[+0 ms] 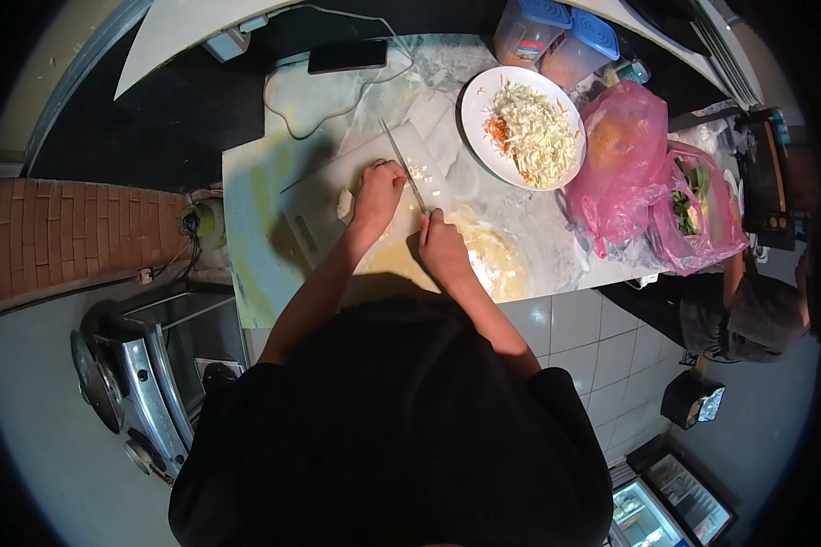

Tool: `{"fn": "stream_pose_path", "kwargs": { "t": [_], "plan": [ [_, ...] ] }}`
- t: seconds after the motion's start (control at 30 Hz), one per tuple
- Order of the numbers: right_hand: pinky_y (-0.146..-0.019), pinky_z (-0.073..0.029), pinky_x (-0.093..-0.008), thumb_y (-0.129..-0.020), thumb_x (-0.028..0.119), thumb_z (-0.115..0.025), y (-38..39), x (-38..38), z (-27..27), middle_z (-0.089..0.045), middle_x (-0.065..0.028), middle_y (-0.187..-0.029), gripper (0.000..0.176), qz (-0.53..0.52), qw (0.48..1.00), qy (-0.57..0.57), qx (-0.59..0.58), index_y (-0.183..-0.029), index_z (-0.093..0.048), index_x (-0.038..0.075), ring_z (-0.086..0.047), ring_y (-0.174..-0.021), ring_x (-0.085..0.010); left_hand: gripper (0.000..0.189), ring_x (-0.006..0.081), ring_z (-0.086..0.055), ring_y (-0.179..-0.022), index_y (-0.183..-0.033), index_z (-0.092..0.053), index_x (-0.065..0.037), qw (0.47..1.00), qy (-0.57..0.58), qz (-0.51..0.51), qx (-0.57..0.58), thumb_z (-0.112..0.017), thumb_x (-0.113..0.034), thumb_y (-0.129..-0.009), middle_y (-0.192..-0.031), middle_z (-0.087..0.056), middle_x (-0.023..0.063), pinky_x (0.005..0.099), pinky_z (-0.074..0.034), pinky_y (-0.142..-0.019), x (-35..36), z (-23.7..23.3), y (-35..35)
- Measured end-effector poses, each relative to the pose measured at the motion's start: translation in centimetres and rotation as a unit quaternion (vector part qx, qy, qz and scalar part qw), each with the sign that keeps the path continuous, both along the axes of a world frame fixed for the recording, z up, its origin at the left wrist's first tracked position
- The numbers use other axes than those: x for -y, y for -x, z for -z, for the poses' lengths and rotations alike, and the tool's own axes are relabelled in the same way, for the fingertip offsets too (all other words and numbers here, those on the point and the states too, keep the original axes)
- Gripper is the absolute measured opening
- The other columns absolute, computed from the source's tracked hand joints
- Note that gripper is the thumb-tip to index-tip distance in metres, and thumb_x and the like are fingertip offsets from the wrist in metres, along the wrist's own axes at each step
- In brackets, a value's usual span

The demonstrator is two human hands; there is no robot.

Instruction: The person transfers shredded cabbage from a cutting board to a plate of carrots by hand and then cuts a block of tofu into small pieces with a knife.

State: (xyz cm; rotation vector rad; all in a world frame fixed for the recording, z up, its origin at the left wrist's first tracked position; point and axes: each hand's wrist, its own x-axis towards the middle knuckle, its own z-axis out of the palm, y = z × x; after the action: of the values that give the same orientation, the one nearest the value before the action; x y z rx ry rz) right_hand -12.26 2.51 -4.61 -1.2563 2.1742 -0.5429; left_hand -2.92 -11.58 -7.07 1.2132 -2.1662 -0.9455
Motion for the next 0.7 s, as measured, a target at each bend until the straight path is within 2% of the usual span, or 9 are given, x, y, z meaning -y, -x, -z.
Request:
{"fn": "stream_pose_path", "kwargs": {
  "t": [0.03, 0.1, 0.13, 0.2, 0.33, 0.4, 0.5, 0.63, 0.7],
  "plan": [
    [-0.062, -0.052, -0.0574, -0.104, 0.029, -0.039, 0.3, 0.2, -0.1, -0.062, -0.0360, -0.074, 0.036, 0.001, 1.000, 0.002, 0.000, -0.100, -0.049, -0.005, -0.063, -0.072, -0.0530, 0.009, 0.0290, -0.068, -0.078, -0.088, -0.067, 0.004, 1.000, 0.002, 0.001, 0.000, -0.069, 0.000, -0.081, -0.085, -0.067, 0.0169, 0.0379, -0.054, -0.072, 0.0, -0.6, 0.0],
    [-0.063, -0.051, -0.0580, -0.104, 0.029, -0.039, 0.8, 0.7, -0.5, -0.061, -0.0365, -0.073, 0.038, -0.004, 0.997, 0.051, 0.052, -0.097, -0.052, -0.006, -0.062, -0.074, -0.0534, 0.011, 0.0317, -0.065, -0.082, -0.088, -0.066, 0.000, 0.996, 0.091, 0.000, -0.007, -0.071, -0.006, -0.081, -0.087, -0.066, 0.0135, 0.0418, -0.051, -0.075, -0.2, -2.3, -0.4],
    [-0.063, -0.051, -0.0580, -0.104, 0.029, -0.039, 0.8, 0.7, -1.0, -0.061, -0.0365, -0.073, 0.038, -0.004, 0.997, 0.053, 0.053, -0.097, -0.052, -0.006, -0.062, -0.074, -0.0534, 0.011, 0.0317, -0.065, -0.082, -0.088, -0.066, 0.000, 0.996, 0.093, -0.001, -0.005, -0.071, -0.006, -0.081, -0.087, -0.066, 0.0135, 0.0418, -0.051, -0.075, -0.3, -2.9, -0.8],
    [-0.064, -0.050, -0.0587, -0.104, 0.029, -0.038, 1.1, 0.3, -2.2, -0.060, -0.0365, -0.071, 0.040, 0.031, 0.996, 0.049, 0.065, -0.095, -0.053, -0.006, -0.062, -0.074, -0.0536, 0.012, 0.0325, -0.062, -0.085, -0.089, -0.066, -0.005, 0.985, 0.172, -0.004, 0.014, -0.072, -0.011, -0.081, -0.087, -0.066, 0.0105, 0.0439, -0.047, -0.078, -0.7, -3.8, -1.7],
    [-0.064, -0.049, -0.0592, -0.105, 0.030, -0.038, 1.5, -1.1, -2.5, -0.060, -0.0361, -0.071, 0.039, 0.013, 0.997, 0.041, 0.066, -0.097, -0.054, -0.006, -0.061, -0.073, -0.0538, 0.014, 0.0307, -0.061, -0.085, -0.089, -0.066, -0.007, 0.981, 0.179, 0.024, 0.071, -0.073, -0.013, -0.079, -0.087, -0.066, 0.0085, 0.0428, -0.045, -0.080, -2.3, -5.3, -3.6],
    [-0.064, -0.049, -0.0595, -0.104, 0.031, -0.039, 1.3, -1.7, -2.4, -0.060, -0.0357, -0.072, 0.039, 0.005, 0.997, 0.027, 0.076, -0.097, -0.054, -0.005, -0.061, -0.074, -0.0536, 0.022, 0.0313, -0.061, -0.094, -0.094, -0.065, -0.009, 0.981, 0.114, 0.061, 0.148, -0.074, -0.018, -0.077, -0.094, -0.066, 0.0107, 0.0440, -0.042, -0.088, -2.6, -4.8, -4.0],
    [-0.065, -0.049, -0.0593, -0.104, 0.032, -0.040, 1.0, -2.5, -1.8, -0.061, -0.0350, -0.073, 0.040, -0.002, 0.997, 0.014, 0.074, -0.099, -0.055, -0.005, -0.061, -0.074, -0.0532, 0.024, 0.0296, -0.064, -0.092, -0.095, -0.065, -0.008, 0.986, 0.052, 0.065, 0.147, -0.075, -0.017, -0.076, -0.091, -0.068, 0.0087, 0.0439, -0.041, -0.090, -2.0, -4.2, -3.7],
    [-0.066, -0.048, -0.0593, -0.104, 0.032, -0.040, 0.7, -2.9, -1.7, -0.061, -0.0349, -0.073, 0.040, 0.007, 0.996, 0.014, 0.091, -0.101, -0.055, -0.005, -0.061, -0.074, -0.0531, 0.022, 0.0284, -0.065, -0.092, -0.096, -0.066, -0.008, 0.986, 0.071, 0.053, 0.143, -0.074, -0.014, -0.076, -0.090, -0.069, 0.0085, 0.0443, -0.041, -0.091, -1.3, -4.1, -3.0],
    [-0.066, -0.048, -0.0589, -0.104, 0.032, -0.040, 0.8, -2.9, -1.7, -0.061, -0.0347, -0.073, 0.040, 0.013, 0.994, 0.016, 0.104, -0.103, -0.055, -0.005, -0.061, -0.075, -0.0530, 0.024, 0.0263, -0.068, -0.084, -0.095, -0.067, -0.006, 0.982, 0.090, 0.093, 0.135, -0.078, -0.014, -0.075, -0.086, -0.070, 0.0098, 0.0396, -0.050, -0.080, -0.5, -2.9, -2.8]
  ]
}}
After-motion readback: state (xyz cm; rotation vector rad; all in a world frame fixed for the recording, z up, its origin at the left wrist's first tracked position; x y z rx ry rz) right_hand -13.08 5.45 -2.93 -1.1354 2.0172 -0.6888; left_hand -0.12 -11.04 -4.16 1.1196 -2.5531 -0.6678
